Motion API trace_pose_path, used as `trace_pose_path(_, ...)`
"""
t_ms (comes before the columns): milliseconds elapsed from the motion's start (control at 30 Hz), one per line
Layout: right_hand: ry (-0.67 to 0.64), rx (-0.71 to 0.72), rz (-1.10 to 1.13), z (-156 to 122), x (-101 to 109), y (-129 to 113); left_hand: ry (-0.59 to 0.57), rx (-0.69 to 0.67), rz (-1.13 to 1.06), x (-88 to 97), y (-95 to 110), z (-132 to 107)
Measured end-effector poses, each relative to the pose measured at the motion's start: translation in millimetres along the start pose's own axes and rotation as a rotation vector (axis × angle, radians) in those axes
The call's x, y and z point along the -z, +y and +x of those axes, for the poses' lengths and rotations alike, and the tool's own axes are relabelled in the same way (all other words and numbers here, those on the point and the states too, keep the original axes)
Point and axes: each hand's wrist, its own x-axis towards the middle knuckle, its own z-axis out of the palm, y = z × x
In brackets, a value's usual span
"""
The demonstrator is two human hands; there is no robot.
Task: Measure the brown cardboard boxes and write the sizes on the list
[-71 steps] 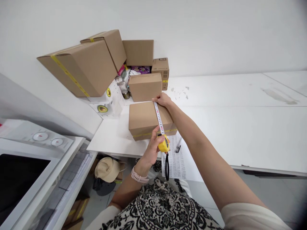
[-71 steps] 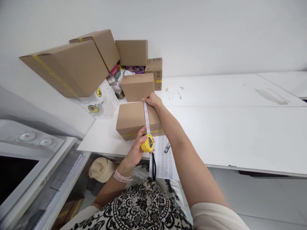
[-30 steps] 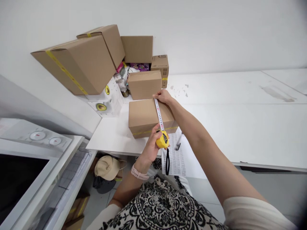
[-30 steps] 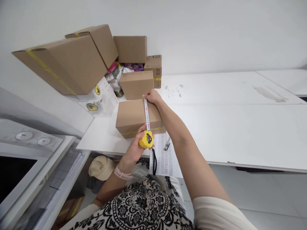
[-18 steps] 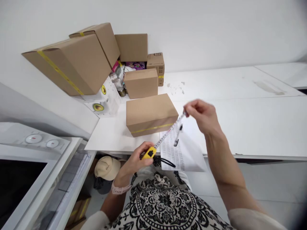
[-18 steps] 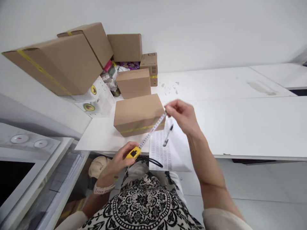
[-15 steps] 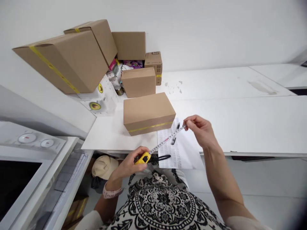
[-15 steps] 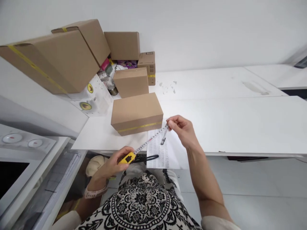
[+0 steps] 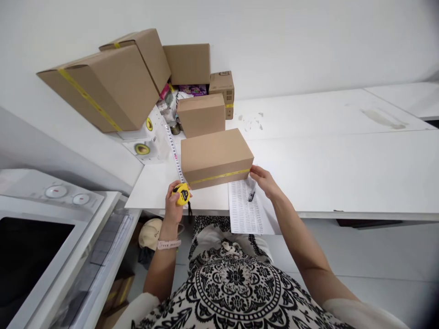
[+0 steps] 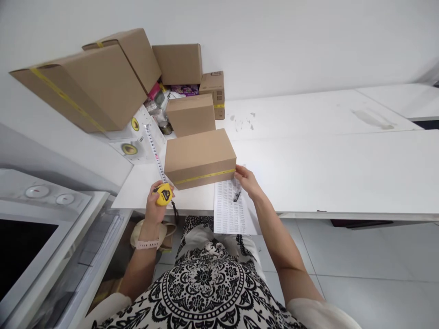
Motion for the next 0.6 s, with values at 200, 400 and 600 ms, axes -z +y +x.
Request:
trace_pose_path(200,-0.167,0.068,-0.047,-15,-29,-39,-0.223,-0.002,-0.084,-29.6,26,23)
trace_pose_path(400,0.004,0.105,-0.176,-18,-31,-41,-0.107,-0.239,0.071,-6.5,60,52)
trace_pose_path(600,-0.141,-0.028,-0.193,-42,-38,-5,-0.103,-0.097,0.173,76.7,54,88)
